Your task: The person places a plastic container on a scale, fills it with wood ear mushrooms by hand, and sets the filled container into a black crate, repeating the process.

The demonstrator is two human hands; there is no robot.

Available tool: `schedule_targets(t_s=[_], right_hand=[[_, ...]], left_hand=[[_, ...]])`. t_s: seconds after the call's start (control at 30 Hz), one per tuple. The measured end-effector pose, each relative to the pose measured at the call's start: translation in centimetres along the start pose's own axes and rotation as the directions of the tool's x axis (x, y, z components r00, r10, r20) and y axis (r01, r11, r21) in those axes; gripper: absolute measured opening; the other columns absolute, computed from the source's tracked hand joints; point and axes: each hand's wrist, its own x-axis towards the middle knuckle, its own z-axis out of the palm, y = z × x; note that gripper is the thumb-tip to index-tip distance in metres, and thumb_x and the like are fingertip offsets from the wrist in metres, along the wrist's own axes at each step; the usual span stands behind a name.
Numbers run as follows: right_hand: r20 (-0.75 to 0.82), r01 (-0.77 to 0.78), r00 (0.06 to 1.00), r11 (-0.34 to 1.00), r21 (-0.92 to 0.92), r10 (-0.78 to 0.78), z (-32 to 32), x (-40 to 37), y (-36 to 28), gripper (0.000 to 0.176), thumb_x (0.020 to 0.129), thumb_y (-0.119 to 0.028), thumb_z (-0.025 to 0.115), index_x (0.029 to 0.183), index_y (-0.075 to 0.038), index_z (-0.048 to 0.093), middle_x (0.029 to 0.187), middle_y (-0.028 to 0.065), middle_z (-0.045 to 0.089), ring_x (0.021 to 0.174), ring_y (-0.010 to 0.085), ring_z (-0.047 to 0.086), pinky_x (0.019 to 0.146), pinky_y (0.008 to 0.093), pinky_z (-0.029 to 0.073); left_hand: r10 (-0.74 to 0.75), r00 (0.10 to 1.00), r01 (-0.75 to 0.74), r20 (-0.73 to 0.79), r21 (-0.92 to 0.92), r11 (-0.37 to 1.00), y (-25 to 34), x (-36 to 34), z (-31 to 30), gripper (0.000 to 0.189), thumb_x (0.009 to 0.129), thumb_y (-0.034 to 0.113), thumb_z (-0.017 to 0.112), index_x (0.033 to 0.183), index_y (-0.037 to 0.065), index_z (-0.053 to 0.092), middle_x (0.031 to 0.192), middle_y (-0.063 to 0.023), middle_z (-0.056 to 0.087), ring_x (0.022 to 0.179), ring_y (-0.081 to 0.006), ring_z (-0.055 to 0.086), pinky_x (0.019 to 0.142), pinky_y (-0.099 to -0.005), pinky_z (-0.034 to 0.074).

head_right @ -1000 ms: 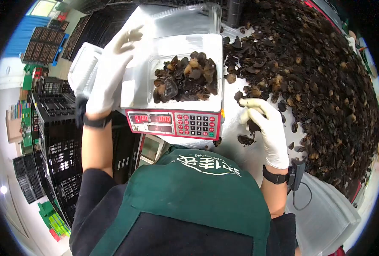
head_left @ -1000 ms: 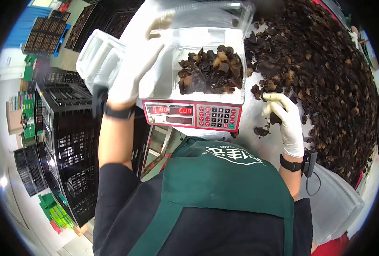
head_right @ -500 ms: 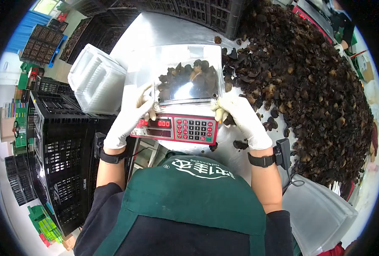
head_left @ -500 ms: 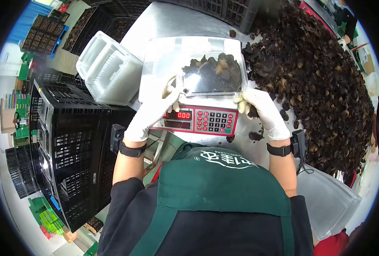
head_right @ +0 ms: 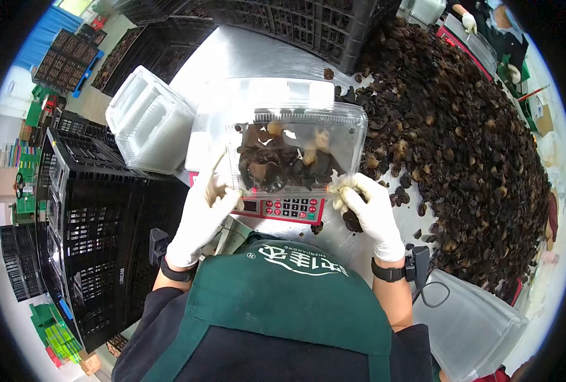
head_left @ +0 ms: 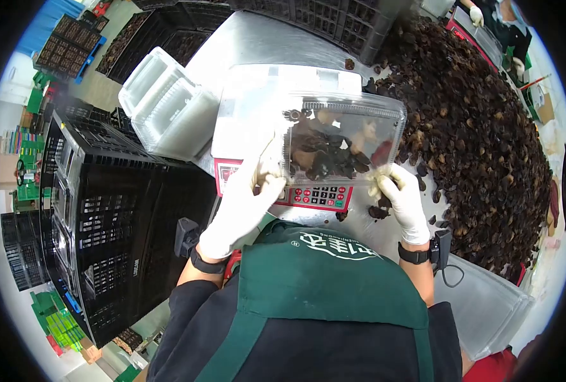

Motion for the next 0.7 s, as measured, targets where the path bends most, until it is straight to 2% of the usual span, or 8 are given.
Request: schedule_targets(t_s=[0.23,0.33,0.43,0.53,0.57,0.6,0.67,0.7], right_hand=[[-0.011,0.031,0.999,0.997,-0.064,-0.032,0.1,-0.8,-0.6,0.018,0.097,-0.01,0.055,0.101,0.0,0.07,0.076,0.0023,0.067,0.067,0.0076,0.059,0.064,0.024,0.048],[-0.047,0.029,0.998,0.994,-0.104,-0.034,0.6,-0.5,-0.7,0.018,0.097,-0.012,0.056,0.098,0.0,0.069,0.076,0.0022,0.066,0.066,0.0082,0.059,0.064,0.0256,0.048],[-0.046,0.067,0.996,0.963,-0.263,-0.082,0.2,1.3,0.2,0.023,0.098,-0.02,0.058,0.093,-0.001,0.069,0.07,0.0054,0.065,0.06,0.0125,0.059,0.061,0.0283,0.047],[-0.107,-0.003,0.991,0.795,-0.606,-0.078,-0.2,1.6,-0.7,0.03,0.099,-0.028,0.058,0.089,-0.001,0.069,0.062,0.0099,0.06,0.055,0.0186,0.057,0.059,0.0313,0.045],[-0.17,0.026,0.961,0.685,-0.728,-0.217,-0.1,1.4,-0.9,0.035,0.098,-0.032,0.06,0.082,-0.002,0.069,0.058,0.0133,0.056,0.053,0.0244,0.055,0.057,0.0336,0.044],[-0.213,0.0,0.955,0.723,-0.691,-0.204,-0.1,1.1,-1.4,0.036,0.098,-0.032,0.06,0.081,-0.002,0.068,0.057,0.0133,0.056,0.053,0.0251,0.055,0.056,0.0342,0.043],[-0.293,-0.048,0.941,0.792,-0.609,-0.168,-0.1,0.2,-3.5,0.038,0.098,-0.032,0.061,0.078,-0.001,0.067,0.057,0.0131,0.056,0.052,0.0265,0.055,0.056,0.0354,0.043],[-0.283,-0.079,0.955,0.85,-0.521,-0.085,0.1,-0.2,-4.6,0.036,0.095,-0.031,0.063,0.076,-0.001,0.066,0.06,0.0136,0.058,0.054,0.0276,0.055,0.055,0.0368,0.043]], left_hand=[[0.108,0.994,-0.107,0.002,-0.063,0.992,-1.4,-0.5,0.2,0.078,0.095,0.004,0.059,0.16,0.007,0.017,0.088,-0.0041,0.063,0.074,-0.0096,0.058,0.072,-0.0241,0.048],[0.076,0.996,-0.083,-0.038,-0.258,0.962,-2.3,-0.1,0.6,0.078,0.096,0.006,0.059,0.161,0.008,0.014,0.088,-0.0049,0.062,0.073,-0.0099,0.058,0.07,-0.0243,0.048],[0.036,0.998,-0.052,-0.055,-0.328,0.943,-3.8,1.4,1.1,0.078,0.098,0.006,0.058,0.161,0.008,0.012,0.084,-0.0051,0.062,0.07,-0.0097,0.059,0.064,-0.0225,0.047],[-0.036,0.998,0.019,-0.058,-0.257,0.966,-4.2,2.2,1.4,0.078,0.099,0.008,0.057,0.161,0.009,0.009,0.078,-0.0041,0.061,0.066,-0.0092,0.058,0.059,-0.0211,0.044],[-0.017,0.997,0.003,-0.077,-0.18,0.984,-4.0,2.1,1.4,0.071,0.101,0.011,0.056,0.161,0.011,0.017,0.077,-0.0028,0.062,0.063,-0.0087,0.058,0.056,-0.0197,0.041],[0.033,0.993,-0.028,-0.111,0.046,0.999,-4.1,2.2,0.9,0.068,0.1,0.012,0.056,0.159,0.012,0.022,0.076,-0.0024,0.062,0.063,-0.0092,0.058,0.057,-0.0205,0.042],[0.149,0.978,-0.064,-0.144,0.478,0.876,-4.3,2.2,0.0,0.062,0.1,0.013,0.056,0.157,0.014,0.032,0.074,-0.0016,0.062,0.063,-0.0103,0.058,0.059,-0.0221,0.045],[0.217,0.958,-0.09,-0.186,0.523,0.848,-1.9,2.2,0.3,0.053,0.098,0.01,0.057,0.15,0.014,0.047,0.084,-0.007,0.063,0.074,-0.0169,0.061,0.071,-0.0292,0.05]])
